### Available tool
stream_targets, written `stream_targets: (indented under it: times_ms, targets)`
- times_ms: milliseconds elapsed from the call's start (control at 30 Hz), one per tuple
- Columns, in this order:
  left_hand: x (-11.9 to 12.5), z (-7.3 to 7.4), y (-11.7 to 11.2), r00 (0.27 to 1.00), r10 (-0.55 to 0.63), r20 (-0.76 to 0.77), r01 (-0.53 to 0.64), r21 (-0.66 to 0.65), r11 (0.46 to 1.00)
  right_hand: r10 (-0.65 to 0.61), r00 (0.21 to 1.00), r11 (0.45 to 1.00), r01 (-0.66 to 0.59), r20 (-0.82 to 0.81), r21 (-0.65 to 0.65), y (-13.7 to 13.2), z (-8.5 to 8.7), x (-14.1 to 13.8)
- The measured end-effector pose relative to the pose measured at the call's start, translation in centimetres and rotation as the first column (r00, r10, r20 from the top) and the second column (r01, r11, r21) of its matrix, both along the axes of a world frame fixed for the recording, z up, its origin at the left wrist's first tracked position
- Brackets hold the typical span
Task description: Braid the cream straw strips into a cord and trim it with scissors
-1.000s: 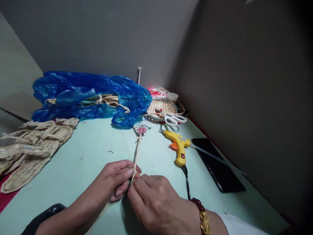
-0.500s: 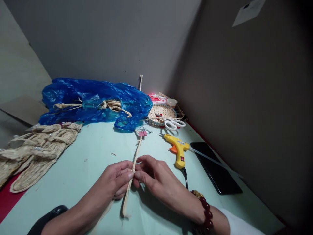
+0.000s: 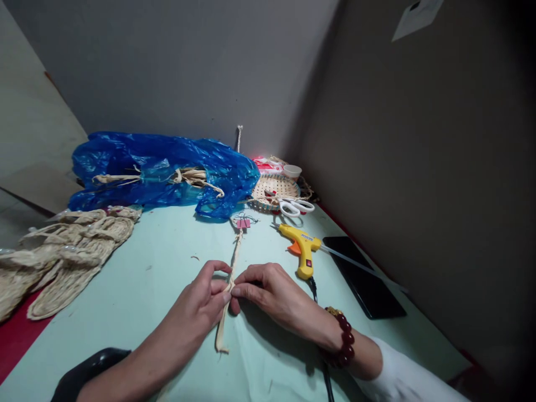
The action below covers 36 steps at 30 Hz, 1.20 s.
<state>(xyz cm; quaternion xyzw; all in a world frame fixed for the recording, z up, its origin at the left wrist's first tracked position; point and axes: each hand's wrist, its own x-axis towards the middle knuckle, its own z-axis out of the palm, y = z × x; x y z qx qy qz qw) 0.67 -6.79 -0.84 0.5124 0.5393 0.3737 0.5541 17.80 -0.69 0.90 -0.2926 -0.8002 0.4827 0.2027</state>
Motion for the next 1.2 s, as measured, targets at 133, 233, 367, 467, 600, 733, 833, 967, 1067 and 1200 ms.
stream_targets:
  times_ms: [133, 233, 367, 467, 600, 733, 833, 967, 1067, 1200]
  targets:
    - [-0.1, 0.7, -0.3, 0.95, -0.008, -0.312, 0.03, 0.068, 0.997, -0.093, 0.996, 0.995, 0.093, -0.014, -0.035, -0.5, -0.5, -0.4]
    - [-0.1, 1.1, -0.5, 0.91, 0.028, -0.414, 0.016, 0.103, 0.995, -0.169, 0.98, 0.968, 0.146, -0.1, -0.204, -0.8, -1.1, -0.8]
    - [-0.3, 1.6, -0.6, 0.845, 0.061, -0.531, 0.022, 0.149, 0.989, -0.263, 0.955, 0.923, 0.209, -0.135, -0.323, -0.8, -1.3, -1.0]
    - [-0.6, 2.0, -0.4, 0.806, 0.076, -0.587, 0.061, 0.21, 0.976, -0.283, 0.954, 0.946, 0.26, -0.102, -0.191, -0.9, -0.8, -0.9]
    - [-0.6, 2.2, -0.4, 0.813, 0.081, -0.576, 0.029, 0.18, 0.983, -0.237, 0.971, 0.959, 0.237, -0.017, 0.155, -1.2, 0.0, -0.7]
    - [0.4, 1.5, -1.1, 0.909, 0.062, -0.411, -0.068, -0.001, 0.998, -0.206, 0.978, 0.943, 0.196, 0.009, 0.27, -1.4, -0.2, -0.7]
    - [1.2, 0.7, -1.6, 0.93, 0.079, -0.359, -0.097, -0.034, 0.995, -0.178, 0.983, 0.974, 0.183, -0.044, 0.132, -1.3, -0.9, -0.8]
    - [1.4, -0.1, -1.8, 0.817, 0.119, -0.565, 0.02, 0.233, 0.972, -0.154, 0.98, 0.982, 0.138, -0.126, -0.128, -1.3, -1.6, -0.8]
    - [1.1, -0.5, -1.6, 0.669, 0.245, -0.702, 0.228, 0.508, 0.831, -0.179, 0.971, 0.959, 0.135, -0.161, -0.251, -1.2, -1.5, -0.8]
    - [1.2, -0.8, -1.7, 0.407, 0.351, -0.844, 0.483, 0.524, 0.701, -0.233, 0.957, 0.919, 0.159, -0.173, -0.362, -1.2, -1.2, -1.0]
